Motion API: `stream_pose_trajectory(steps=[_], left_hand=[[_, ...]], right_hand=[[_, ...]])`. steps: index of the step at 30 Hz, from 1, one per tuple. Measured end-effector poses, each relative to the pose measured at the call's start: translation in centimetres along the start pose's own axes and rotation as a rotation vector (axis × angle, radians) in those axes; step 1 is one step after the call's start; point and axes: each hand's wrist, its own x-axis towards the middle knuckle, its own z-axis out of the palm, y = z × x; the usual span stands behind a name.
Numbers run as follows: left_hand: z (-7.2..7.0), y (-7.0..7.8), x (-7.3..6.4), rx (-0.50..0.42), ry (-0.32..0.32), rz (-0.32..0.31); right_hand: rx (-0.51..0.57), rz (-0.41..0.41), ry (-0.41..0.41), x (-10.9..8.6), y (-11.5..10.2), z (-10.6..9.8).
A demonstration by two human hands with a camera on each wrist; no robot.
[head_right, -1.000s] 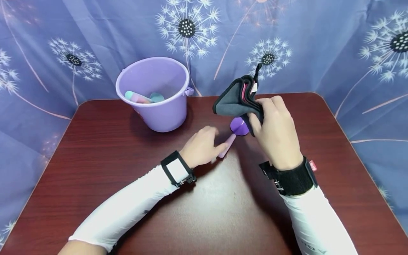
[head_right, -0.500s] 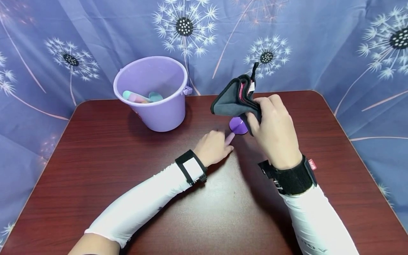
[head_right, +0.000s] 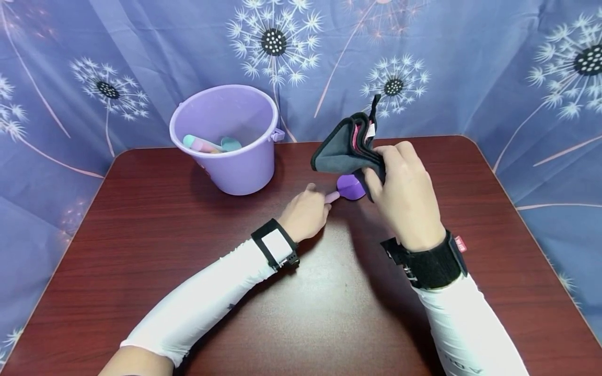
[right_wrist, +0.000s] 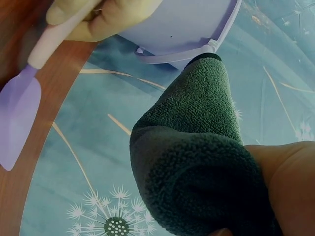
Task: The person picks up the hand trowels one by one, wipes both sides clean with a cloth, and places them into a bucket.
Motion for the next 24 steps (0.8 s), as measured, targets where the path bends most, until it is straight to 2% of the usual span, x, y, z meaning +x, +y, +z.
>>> stream_pose_trajectory(steps=[6,10,13,24], left_hand=[[-1.4,-0.9,-0.9,-0.03,0.012,-0.009],[-2.6,-1.7,-1.8,-0.045,0.055,-0.017],[-3.6,-2.4,-2.7,-0.053,0.101,0.0],[-7.7,-4.3,-6.5,-0.087,0.394,0.086]], right_hand=[[-0.002,-0.004,-0.003,-0.1,-0.3,-0.2],[0.001,-0.016,0.013,-0.1,-0.5,-0.4],[0.001,-0.035,0.021,-0.1,-0.7,-0.5],[0.005,-0.151,0.068,-0.4,-1.8,-1.2]])
